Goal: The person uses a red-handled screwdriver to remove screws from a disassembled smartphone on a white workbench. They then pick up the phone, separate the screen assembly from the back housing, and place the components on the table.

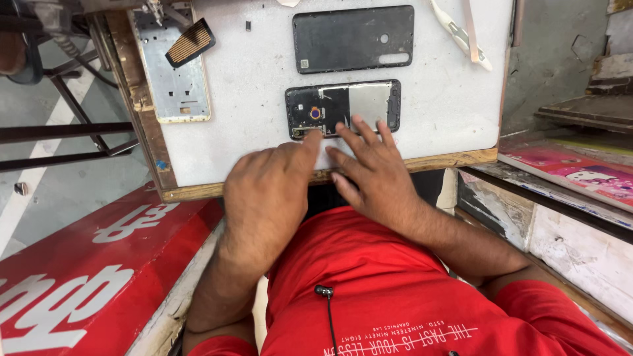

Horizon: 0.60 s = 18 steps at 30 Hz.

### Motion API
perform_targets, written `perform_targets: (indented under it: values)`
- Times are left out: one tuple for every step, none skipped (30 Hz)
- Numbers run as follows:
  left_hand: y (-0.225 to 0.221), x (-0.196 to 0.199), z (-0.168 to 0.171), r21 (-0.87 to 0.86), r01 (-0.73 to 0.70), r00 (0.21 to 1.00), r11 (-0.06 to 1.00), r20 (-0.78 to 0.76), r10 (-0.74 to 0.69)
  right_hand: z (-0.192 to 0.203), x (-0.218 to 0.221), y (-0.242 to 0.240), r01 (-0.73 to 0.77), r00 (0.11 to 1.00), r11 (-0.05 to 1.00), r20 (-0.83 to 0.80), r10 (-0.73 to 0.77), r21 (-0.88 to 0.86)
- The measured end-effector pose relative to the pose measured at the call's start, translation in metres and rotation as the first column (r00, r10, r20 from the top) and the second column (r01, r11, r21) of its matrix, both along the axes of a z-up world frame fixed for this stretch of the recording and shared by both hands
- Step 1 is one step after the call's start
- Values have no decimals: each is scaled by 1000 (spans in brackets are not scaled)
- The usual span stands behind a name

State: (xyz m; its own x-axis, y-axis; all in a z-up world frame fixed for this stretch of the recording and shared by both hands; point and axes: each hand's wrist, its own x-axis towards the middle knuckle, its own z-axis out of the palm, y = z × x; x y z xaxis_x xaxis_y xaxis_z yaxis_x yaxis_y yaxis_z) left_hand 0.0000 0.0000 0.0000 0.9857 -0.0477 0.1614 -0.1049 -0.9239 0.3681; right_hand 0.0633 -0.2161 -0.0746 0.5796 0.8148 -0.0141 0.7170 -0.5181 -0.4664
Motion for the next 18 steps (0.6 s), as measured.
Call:
perform_targets:
  values:
    - [0, 2, -1, -44, -7, 1000, 999, -21, 7, 2, -3, -1, -4, 1000, 1000, -6, 4, 7]
    - [0, 4, -2, -87, -16, 999, 996, -43, 12, 4, -7, -1, -8, 1000, 1000, -11, 8, 14]
    - [0, 7, -4, -124, -30, 998, 992, -60, 23, 5, -8, 1, -17, 1000, 1000, -12, 17, 26]
    - [1, 11, -6, -101, -63, 990, 993, -129, 50, 6, -10, 3, -17, 1000, 1000, -24, 18, 24]
    - [2, 15, -9, -74, -99, 977, 992, -194, 83, 7, -10, 5, -21, 999, 999, -34, 22, 23]
    - [2, 17, -10, -46, -132, 959, 990, -259, 116, 7, -11, 7, -26, 999, 999, -44, 27, 23]
    - [1, 15, -9, -92, -91, 985, 992, -154, 76, 7, -9, 10, -27, 999, 999, -41, 28, 18]
    - [0, 13, -8, -132, -44, 998, 990, -46, 38, 6, -8, 12, -29, 999, 999, -38, 29, 14]
    - [-2, 11, -8, -173, 11, 998, 985, 59, -1, 6, -9, 11, -26, 999, 1000, -40, 27, 3]
    - [-3, 10, -9, -202, -8, 999, 979, 41, 16, 7, -9, 9, -24, 999, 1000, -36, 24, 1]
    - [-1, 12, -11, -222, -29, 999, 975, 28, 36, 8, -9, 10, -25, 999, 1000, -28, 25, 9]
    - [1, 14, -12, -242, -50, 998, 969, 14, 55, 8, -8, 11, -25, 999, 1000, -20, 26, 17]
    - [2, 14, -13, -259, -39, 997, 965, 49, 54, 7, -7, 12, -24, 999, 999, -24, 24, 22]
    - [5, 15, -15, -275, -28, 995, 961, 84, 53, 6, -6, 13, -22, 999, 999, -28, 23, 26]
    - [5, 13, -15, -296, -20, 992, 955, 112, 56, 5, -8, 11, -22, 999, 999, -38, 23, 26]
    - [3, 10, -15, -292, 4, 994, 956, 106, 29, 6, -10, 9, -20, 999, 1000, -47, 20, 17]
    - [3, 9, -13, -281, 32, 994, 959, 108, -2, 6, -8, 9, -15, 999, 1000, -48, 15, 15]
    - [4, 10, -11, -270, 61, 993, 961, 110, -32, 6, -7, 10, -10, 999, 1000, -49, 10, 14]
